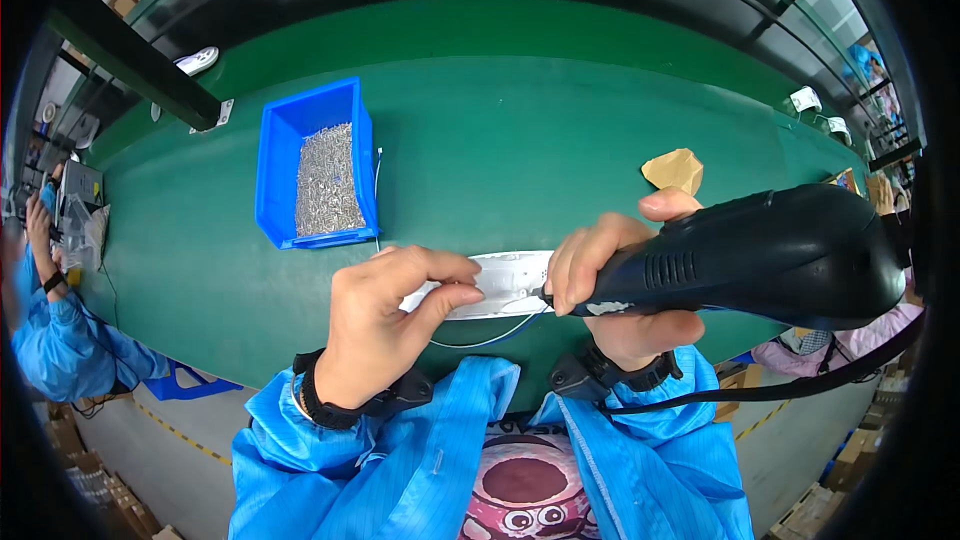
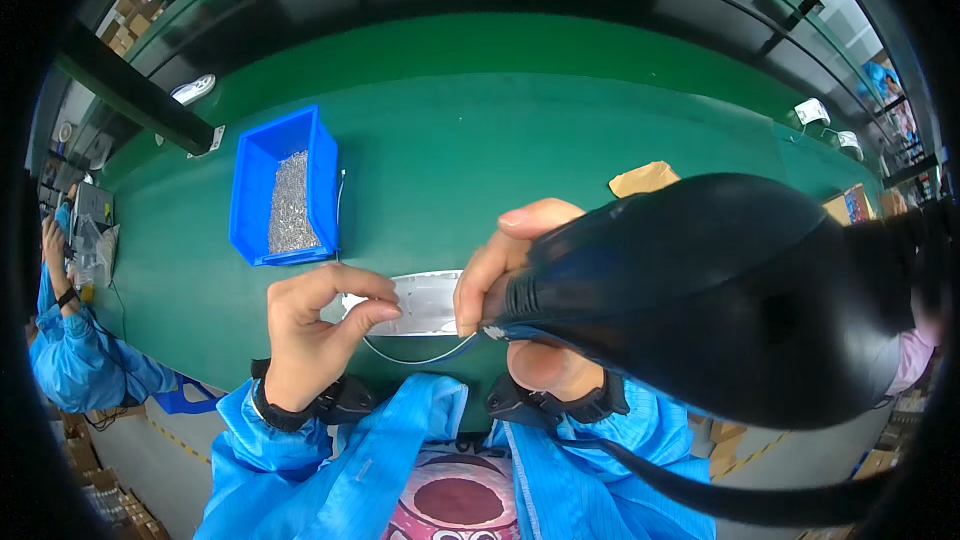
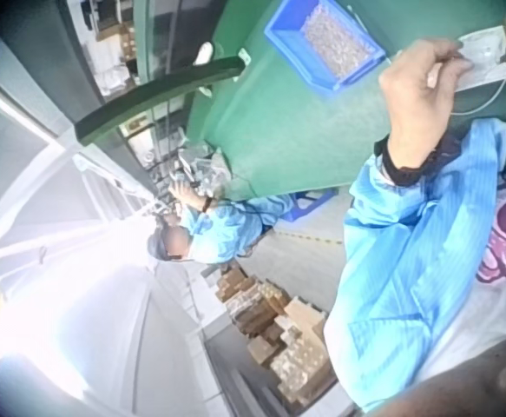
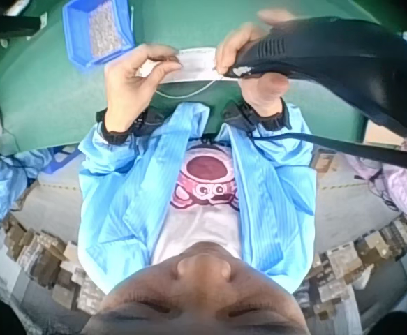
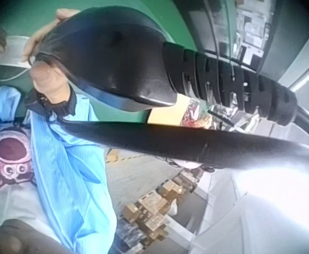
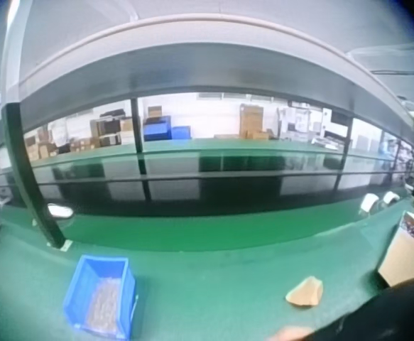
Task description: Assemble white plastic housings using an electric screwdriver and screws at a manufacturing workbench.
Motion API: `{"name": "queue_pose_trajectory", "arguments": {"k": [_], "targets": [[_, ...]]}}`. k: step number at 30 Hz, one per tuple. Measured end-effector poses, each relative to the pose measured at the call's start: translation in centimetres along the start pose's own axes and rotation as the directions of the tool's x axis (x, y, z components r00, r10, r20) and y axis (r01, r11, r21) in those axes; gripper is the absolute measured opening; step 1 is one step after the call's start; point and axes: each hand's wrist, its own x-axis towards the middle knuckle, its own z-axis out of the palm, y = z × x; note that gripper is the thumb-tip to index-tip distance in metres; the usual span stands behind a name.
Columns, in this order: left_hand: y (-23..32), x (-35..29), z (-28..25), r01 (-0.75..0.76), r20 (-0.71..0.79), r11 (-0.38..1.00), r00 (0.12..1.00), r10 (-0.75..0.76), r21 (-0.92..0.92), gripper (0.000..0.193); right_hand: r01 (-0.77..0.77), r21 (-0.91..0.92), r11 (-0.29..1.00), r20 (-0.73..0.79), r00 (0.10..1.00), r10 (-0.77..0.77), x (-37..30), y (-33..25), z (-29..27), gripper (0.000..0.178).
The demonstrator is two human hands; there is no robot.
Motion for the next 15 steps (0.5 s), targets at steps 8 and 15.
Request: {"name": "queue_pose_trajectory", "arguments": {"k": [8,15], "targets": [[-0.6,0.2,0.2,-0.206,0.114,0.944,0.977,0.181,0.257,0.010,0.052,0.064,0.997,0.006,0.999,-0.053,0.5,1.0,0.3,0.081],[-1.4,0.3,0.3,-0.149,0.225,0.959,0.970,0.094,0.241,0.008,-0.005,-0.011,1.000,0.006,1.000,0.005,0.2,1.1,0.3,0.080]]}}
